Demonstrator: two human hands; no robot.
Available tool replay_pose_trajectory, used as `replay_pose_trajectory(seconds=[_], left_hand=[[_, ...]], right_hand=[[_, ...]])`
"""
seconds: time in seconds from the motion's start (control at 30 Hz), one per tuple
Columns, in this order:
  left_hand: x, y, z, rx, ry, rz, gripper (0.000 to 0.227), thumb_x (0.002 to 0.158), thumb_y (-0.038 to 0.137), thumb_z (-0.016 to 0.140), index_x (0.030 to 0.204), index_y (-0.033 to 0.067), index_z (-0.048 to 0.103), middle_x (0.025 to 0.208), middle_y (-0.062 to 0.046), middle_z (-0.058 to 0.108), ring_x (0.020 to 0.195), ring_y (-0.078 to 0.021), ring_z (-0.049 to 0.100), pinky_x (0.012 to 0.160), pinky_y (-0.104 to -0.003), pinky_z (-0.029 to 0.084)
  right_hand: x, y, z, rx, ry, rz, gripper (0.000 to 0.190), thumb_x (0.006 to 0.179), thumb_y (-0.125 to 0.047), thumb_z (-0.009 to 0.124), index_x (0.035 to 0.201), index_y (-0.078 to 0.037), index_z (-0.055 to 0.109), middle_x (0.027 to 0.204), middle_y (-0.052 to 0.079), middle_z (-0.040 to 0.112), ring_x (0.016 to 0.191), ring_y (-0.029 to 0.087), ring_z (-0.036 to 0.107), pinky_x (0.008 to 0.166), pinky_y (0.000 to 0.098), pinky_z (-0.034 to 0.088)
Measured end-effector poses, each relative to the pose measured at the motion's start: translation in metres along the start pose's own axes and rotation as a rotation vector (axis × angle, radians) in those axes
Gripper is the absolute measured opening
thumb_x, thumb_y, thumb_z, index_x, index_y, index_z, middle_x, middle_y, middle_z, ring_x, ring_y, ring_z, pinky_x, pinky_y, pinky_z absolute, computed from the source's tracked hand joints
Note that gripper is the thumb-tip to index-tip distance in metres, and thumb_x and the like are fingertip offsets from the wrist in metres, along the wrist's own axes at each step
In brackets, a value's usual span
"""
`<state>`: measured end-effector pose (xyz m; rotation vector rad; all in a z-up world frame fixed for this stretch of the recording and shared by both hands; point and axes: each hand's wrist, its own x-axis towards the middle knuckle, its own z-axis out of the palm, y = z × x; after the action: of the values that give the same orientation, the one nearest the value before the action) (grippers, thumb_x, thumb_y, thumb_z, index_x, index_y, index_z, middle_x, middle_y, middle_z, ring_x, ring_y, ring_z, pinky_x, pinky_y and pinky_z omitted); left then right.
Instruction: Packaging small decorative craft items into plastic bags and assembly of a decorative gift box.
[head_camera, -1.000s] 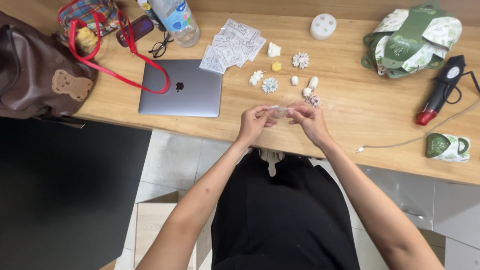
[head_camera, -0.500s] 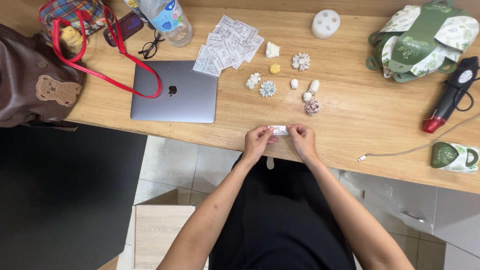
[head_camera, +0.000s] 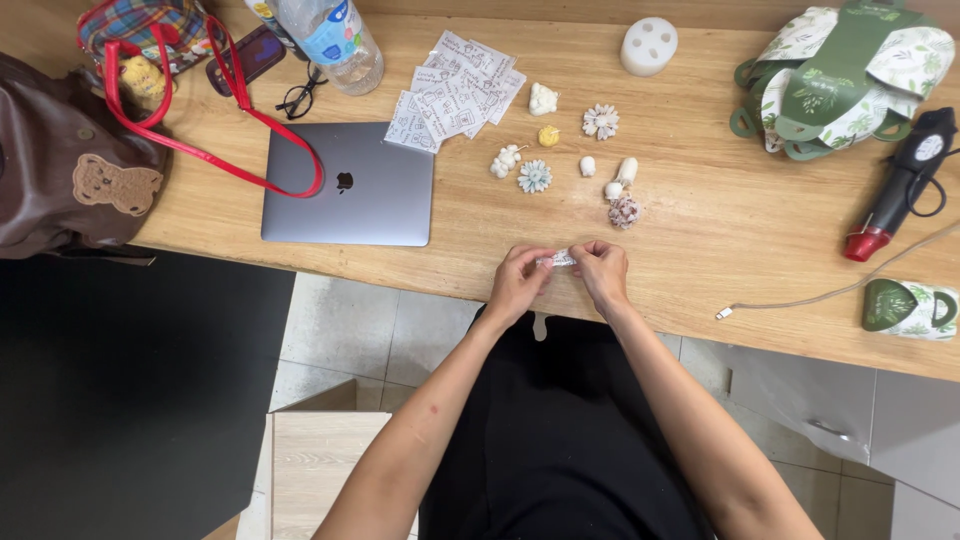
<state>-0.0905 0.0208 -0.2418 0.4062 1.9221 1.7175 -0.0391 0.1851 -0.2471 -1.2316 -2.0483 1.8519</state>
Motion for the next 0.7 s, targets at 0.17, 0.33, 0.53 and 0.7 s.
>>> replay_pose_trajectory(seconds=[0.17, 0.33, 0.53, 0.7], left_hand=[[-0.008, 0.03, -0.009, 0.279, -0.064, 0.095, 0.044, 0.081, 0.002, 0.076, 0.123, 0.0045, 0.069, 0.126, -0.009, 0.064, 0.082, -0.0158, 0.07, 0.075, -0.031, 0.059], [0.008, 0.018, -0.009, 0.294, -0.048, 0.077, 0.031, 0.087, 0.009, 0.077, 0.117, 0.0034, 0.073, 0.108, -0.006, 0.072, 0.08, -0.0134, 0.07, 0.075, -0.029, 0.058], [0.016, 0.021, -0.014, 0.006, -0.21, -0.149, 0.033, 0.107, 0.029, 0.068, 0.113, -0.0041, 0.072, 0.091, -0.008, 0.069, 0.079, -0.0143, 0.06, 0.067, -0.033, 0.049], [0.003, 0.062, 0.005, -0.291, -0.254, -0.227, 0.036, 0.102, 0.03, 0.058, 0.122, 0.0016, 0.067, 0.108, -0.004, 0.075, 0.097, -0.0124, 0.072, 0.087, -0.03, 0.059]], right_hand=[[0.01, 0.0, -0.006, 0.158, -0.07, 0.031, 0.01, 0.084, -0.008, 0.073, 0.092, -0.003, 0.071, 0.078, 0.006, 0.072, 0.063, 0.012, 0.066, 0.057, 0.0262, 0.056], [0.033, 0.02, -0.012, 0.223, -0.182, 0.027, 0.018, 0.085, -0.014, 0.075, 0.097, 0.0, 0.075, 0.084, 0.005, 0.074, 0.066, 0.01, 0.065, 0.058, 0.0239, 0.054], [0.01, -0.02, -0.051, 0.015, -0.353, 0.057, 0.047, 0.103, -0.046, 0.067, 0.093, 0.0, 0.076, 0.079, 0.004, 0.067, 0.071, 0.009, 0.059, 0.064, 0.0253, 0.049], [-0.003, -0.03, -0.071, 0.053, -0.375, -0.09, 0.038, 0.096, -0.039, 0.072, 0.093, -0.002, 0.079, 0.082, 0.001, 0.073, 0.074, 0.008, 0.059, 0.071, 0.027, 0.049]])
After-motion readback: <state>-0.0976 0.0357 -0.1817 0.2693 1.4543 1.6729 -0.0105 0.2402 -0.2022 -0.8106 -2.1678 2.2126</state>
